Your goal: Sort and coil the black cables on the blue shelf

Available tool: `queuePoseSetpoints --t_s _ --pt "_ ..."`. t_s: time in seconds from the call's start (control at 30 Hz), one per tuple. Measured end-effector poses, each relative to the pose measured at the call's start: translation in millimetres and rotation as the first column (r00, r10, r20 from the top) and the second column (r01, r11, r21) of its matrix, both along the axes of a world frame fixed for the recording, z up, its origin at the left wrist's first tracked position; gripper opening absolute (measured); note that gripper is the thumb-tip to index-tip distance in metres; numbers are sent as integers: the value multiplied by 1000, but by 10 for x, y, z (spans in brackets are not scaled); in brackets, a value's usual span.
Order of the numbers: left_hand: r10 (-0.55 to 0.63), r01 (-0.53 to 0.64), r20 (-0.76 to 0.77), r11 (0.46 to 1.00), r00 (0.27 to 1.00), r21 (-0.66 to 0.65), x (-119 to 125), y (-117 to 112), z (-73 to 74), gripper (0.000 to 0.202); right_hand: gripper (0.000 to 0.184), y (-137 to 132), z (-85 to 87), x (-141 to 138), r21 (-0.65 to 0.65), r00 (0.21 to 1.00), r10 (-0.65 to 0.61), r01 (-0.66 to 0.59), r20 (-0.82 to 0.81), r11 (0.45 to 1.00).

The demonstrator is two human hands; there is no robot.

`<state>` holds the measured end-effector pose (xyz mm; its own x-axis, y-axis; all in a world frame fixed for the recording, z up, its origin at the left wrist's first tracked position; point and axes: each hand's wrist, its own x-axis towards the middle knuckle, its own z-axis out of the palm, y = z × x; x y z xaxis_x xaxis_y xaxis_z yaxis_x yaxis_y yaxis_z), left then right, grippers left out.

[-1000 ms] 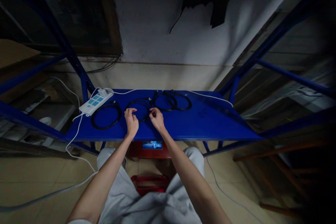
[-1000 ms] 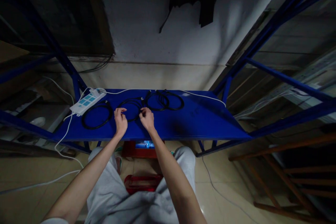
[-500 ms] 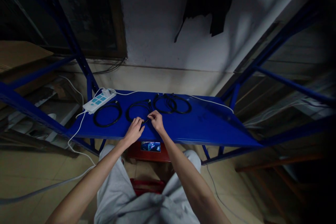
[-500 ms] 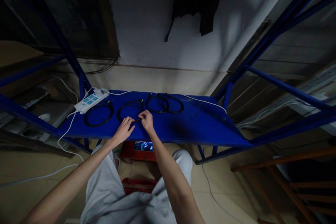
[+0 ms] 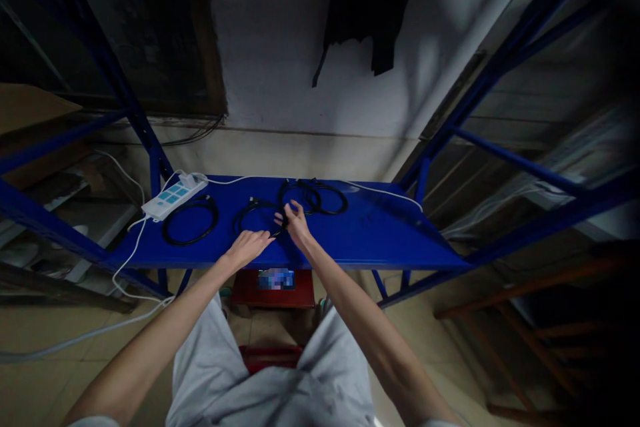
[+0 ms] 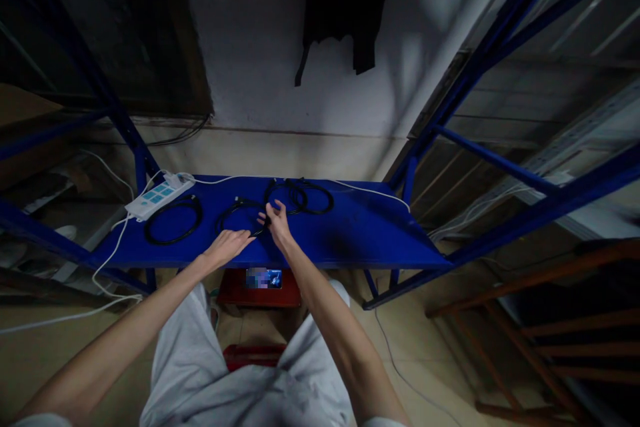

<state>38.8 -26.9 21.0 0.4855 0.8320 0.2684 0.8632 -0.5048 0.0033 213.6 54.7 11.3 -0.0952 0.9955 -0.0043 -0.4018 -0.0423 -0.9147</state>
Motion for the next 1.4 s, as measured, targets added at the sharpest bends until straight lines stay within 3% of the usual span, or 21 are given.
queuePoseSetpoints --t_s 0.07,0.13,0.23,0.37,0.47,0.6,0.73,0.83,0.93,1.0,1.1,1.27,1.33,1.4 --pt "28 -27 15 999 1000 -19 169 59 6 36 85 -49 -47 -131 -18 997 -4 6 77 1000" --pt "-21 23 45 999 999 -32 235 89 30 33 92 -45 -60 -154 22 984 -8 5 180 1000" --pt "-140 142 50 989 989 -39 95 86 62 31 84 76 5 20 81 955 67 -94 288 992" --pt "-213 215 41 975 976 -50 -211 52 41 36 68 280 114 293 90 895 302 -348 328 933" --pt "-212 216 70 975 975 -58 -245 30 -24 44 62 342 127 314 103 852 318 -391 416 915" --pt "-160 175 155 980 975 -91 -158 16 -91 48 59 331 144 363 282 831 76 -271 551 920" --pt "-131 149 151 982 980 -117 -184 19 -90 44 52 330 198 855 469 738 -227 -136 636 873" --pt "-119 132 128 986 985 -99 -233 41 -84 39 48 341 164 1479 545 589 -493 105 640 832" --pt "-126 137 127 987 984 -88 -252 65 -109 35 46 310 21 2123 538 316 -689 446 652 715" --pt "-131 143 142 986 981 -83 -252 75 -145 32 48 268 -110 2457 497 193 -685 555 703 667" --pt "-120 133 184 989 976 -62 -250 76 -197 33 49 214 -281 2714 419 169 -604 576 779 702" --pt "-112 127 215 990 970 -60 -251 66 -195 28 53 200 -359 2688 417 135 -529 466 838 780" --pt "-104 122 243 991 964 -58 -250 66 -188 26 52 196 -347 2667 431 96 -525 459 845 777" --pt "-100 120 274 991 956 -57 -248 70 -192 24 47 184 -335 2665 462 52 -556 494 830 736"
